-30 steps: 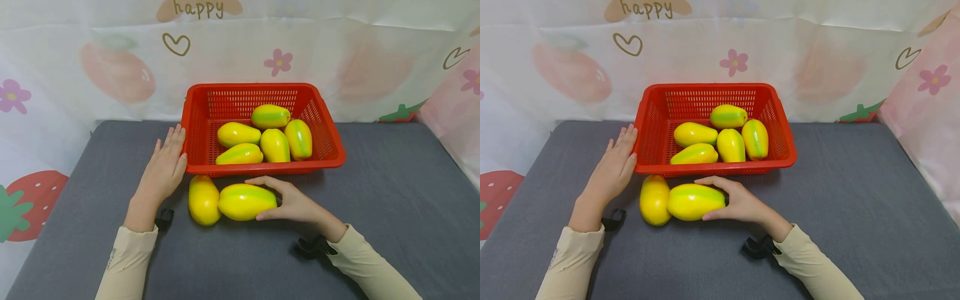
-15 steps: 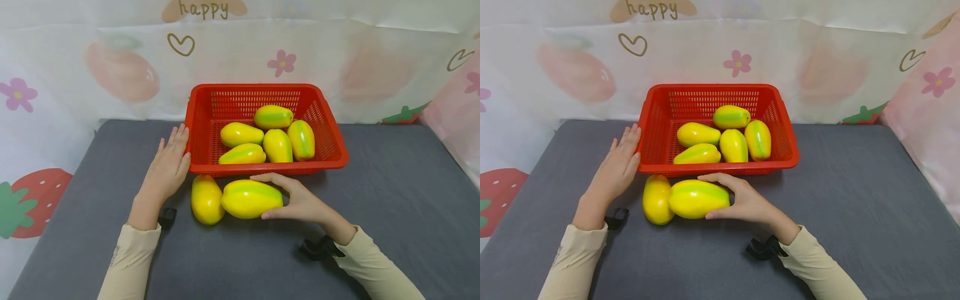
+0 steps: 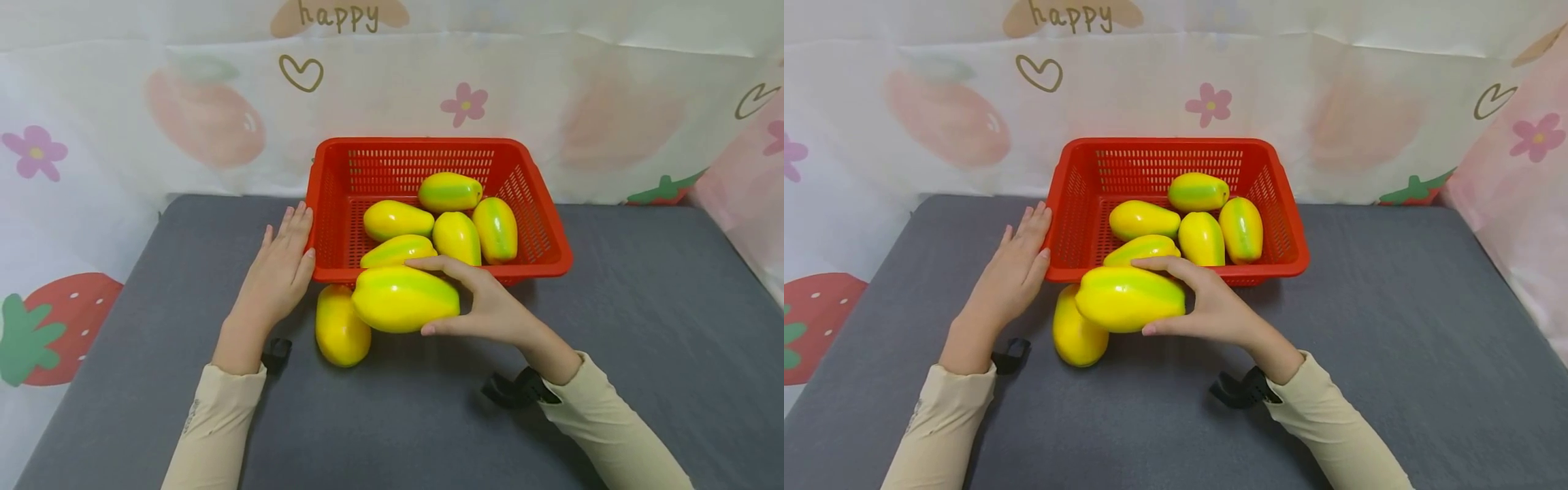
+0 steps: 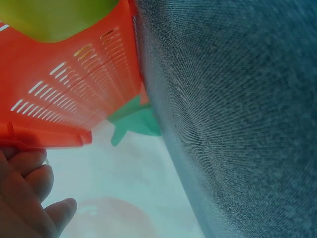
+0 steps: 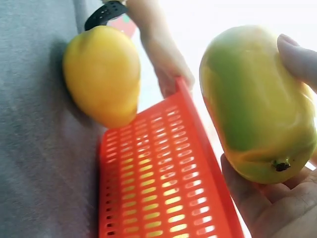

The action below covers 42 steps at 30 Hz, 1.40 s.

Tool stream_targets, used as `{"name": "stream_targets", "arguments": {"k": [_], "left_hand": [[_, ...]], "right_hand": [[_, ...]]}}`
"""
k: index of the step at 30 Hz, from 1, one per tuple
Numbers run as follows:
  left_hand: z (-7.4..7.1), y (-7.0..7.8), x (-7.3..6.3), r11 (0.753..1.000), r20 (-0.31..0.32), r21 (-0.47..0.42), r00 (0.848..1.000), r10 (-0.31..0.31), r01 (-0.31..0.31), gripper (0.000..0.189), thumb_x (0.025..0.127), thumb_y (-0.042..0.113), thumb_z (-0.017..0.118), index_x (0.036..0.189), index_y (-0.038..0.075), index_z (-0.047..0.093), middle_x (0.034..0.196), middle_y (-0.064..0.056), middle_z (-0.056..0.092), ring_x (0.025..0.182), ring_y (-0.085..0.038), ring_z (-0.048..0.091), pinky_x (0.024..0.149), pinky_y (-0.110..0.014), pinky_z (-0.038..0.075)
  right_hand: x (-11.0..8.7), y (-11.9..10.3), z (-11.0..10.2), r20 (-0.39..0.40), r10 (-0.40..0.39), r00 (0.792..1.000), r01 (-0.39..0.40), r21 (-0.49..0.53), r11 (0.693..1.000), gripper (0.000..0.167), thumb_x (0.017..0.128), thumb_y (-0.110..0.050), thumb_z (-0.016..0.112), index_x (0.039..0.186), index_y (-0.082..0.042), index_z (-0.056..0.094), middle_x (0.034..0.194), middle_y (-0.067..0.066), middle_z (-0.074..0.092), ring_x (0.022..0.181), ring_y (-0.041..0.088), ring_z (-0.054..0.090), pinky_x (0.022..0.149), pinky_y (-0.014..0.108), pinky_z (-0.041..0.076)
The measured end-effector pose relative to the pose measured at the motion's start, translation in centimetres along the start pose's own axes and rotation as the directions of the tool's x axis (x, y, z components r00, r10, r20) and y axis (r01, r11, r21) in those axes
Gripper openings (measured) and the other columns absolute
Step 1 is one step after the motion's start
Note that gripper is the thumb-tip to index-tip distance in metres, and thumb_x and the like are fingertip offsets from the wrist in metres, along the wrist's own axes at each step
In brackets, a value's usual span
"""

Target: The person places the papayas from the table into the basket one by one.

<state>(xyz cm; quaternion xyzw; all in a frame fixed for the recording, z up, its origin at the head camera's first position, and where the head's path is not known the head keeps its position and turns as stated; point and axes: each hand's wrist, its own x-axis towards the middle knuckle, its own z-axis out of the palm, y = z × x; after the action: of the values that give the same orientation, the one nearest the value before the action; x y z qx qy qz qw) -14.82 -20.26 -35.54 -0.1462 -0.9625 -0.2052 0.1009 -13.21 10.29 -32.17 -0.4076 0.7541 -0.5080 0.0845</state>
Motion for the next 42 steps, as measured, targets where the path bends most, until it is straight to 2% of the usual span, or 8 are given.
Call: {"name": "stream_targets", "arguments": {"k": [4, 10, 15, 21, 26, 31, 38, 42], "left_hand": [[0.0, 0.1, 0.1, 1.000, -0.003, 0.000, 1.000, 0.006, -0.006, 0.059, 0.099, 0.026, 0.032, 0.151, 0.003, 0.015, 0.157, -0.011, 0.013, 0.144, -0.025, 0.007, 0.113, -0.052, 0.007], [-0.1, 0.1, 0.0, 1.000, 0.001, -0.002, 1.000, 0.005, -0.005, 0.060, 0.099, 0.026, 0.033, 0.151, 0.003, 0.015, 0.157, -0.011, 0.013, 0.144, -0.026, 0.007, 0.113, -0.053, 0.007], [0.1, 0.1, 0.0, 1.000, 0.008, -0.001, 1.000, 0.001, -0.001, 0.060, 0.098, 0.026, 0.034, 0.151, 0.003, 0.015, 0.157, -0.010, 0.012, 0.144, -0.026, 0.007, 0.113, -0.052, 0.006], [0.2, 0.2, -0.1, 1.000, 0.003, -0.005, 1.000, 0.007, -0.007, 0.060, 0.098, 0.025, 0.034, 0.151, 0.003, 0.014, 0.157, -0.011, 0.012, 0.144, -0.026, 0.007, 0.113, -0.052, 0.006], [0.3, 0.1, 0.0, 1.000, -0.009, 0.000, 1.000, 0.022, -0.022, 0.059, 0.099, 0.025, 0.033, 0.151, 0.003, 0.015, 0.157, -0.011, 0.013, 0.144, -0.025, 0.007, 0.113, -0.052, 0.006], [0.2, 0.1, -0.1, 1.000, -0.015, 0.001, 1.000, 0.021, -0.021, 0.059, 0.099, 0.025, 0.033, 0.151, 0.002, 0.016, 0.156, -0.012, 0.013, 0.144, -0.026, 0.008, 0.113, -0.052, 0.006], [0.1, 0.1, -0.1, 1.000, -0.015, 0.000, 1.000, 0.019, -0.019, 0.059, 0.099, 0.025, 0.033, 0.151, 0.002, 0.016, 0.156, -0.012, 0.014, 0.144, -0.026, 0.007, 0.113, -0.052, 0.007], [0.1, 0.0, -0.2, 1.000, -0.015, 0.002, 1.000, 0.015, -0.015, 0.058, 0.100, 0.025, 0.033, 0.151, 0.003, 0.015, 0.157, -0.011, 0.013, 0.144, -0.026, 0.007, 0.113, -0.052, 0.006]], "right_hand": [[0.7, -0.2, -0.1, -0.022, 0.012, 1.000, -0.012, 0.014, 1.000, 0.070, 0.074, -0.015, 0.081, 0.135, -0.008, 0.048, 0.133, 0.000, 0.051, 0.116, 0.017, 0.045, 0.099, 0.044, 0.038], [2.0, 0.0, -0.1, -0.084, 0.043, 0.996, -0.038, 0.058, 0.998, 0.070, 0.075, -0.014, 0.080, 0.136, -0.010, 0.047, 0.134, -0.001, 0.050, 0.114, 0.016, 0.046, 0.097, 0.043, 0.041], [3.0, 0.3, -0.2, -0.153, 0.087, 0.984, -0.078, 0.061, 0.995, 0.068, 0.077, -0.017, 0.078, 0.138, -0.013, 0.047, 0.134, -0.002, 0.048, 0.116, 0.015, 0.044, 0.099, 0.043, 0.038], [4.4, 0.7, -0.3, -0.198, 0.173, 0.965, -0.147, 0.136, 0.980, 0.065, 0.080, -0.016, 0.075, 0.138, -0.013, 0.046, 0.137, -0.003, 0.047, 0.116, 0.016, 0.046, 0.100, 0.038, 0.039], [5.6, 1.0, -0.2, -0.211, 0.244, 0.947, -0.202, 0.204, 0.958, 0.064, 0.080, -0.019, 0.075, 0.138, -0.018, 0.047, 0.132, -0.003, 0.050, 0.112, 0.017, 0.049, 0.097, 0.038, 0.041], [6.8, 0.9, 0.2, -0.208, 0.271, 0.940, -0.217, 0.247, 0.944, 0.064, 0.081, -0.020, 0.074, 0.138, -0.020, 0.047, 0.132, -0.003, 0.051, 0.110, 0.018, 0.050, 0.095, 0.038, 0.042], [8.0, 1.0, 0.4, -0.224, 0.278, 0.934, -0.227, 0.228, 0.947, 0.062, 0.081, -0.023, 0.074, 0.137, -0.019, 0.047, 0.131, -0.004, 0.052, 0.111, 0.017, 0.050, 0.096, 0.038, 0.041], [8.8, 1.1, 0.6, -0.237, 0.332, 0.913, -0.286, 0.209, 0.935, 0.063, 0.081, -0.026, 0.074, 0.138, -0.019, 0.047, 0.131, -0.003, 0.051, 0.111, 0.017, 0.049, 0.096, 0.038, 0.041]]}}
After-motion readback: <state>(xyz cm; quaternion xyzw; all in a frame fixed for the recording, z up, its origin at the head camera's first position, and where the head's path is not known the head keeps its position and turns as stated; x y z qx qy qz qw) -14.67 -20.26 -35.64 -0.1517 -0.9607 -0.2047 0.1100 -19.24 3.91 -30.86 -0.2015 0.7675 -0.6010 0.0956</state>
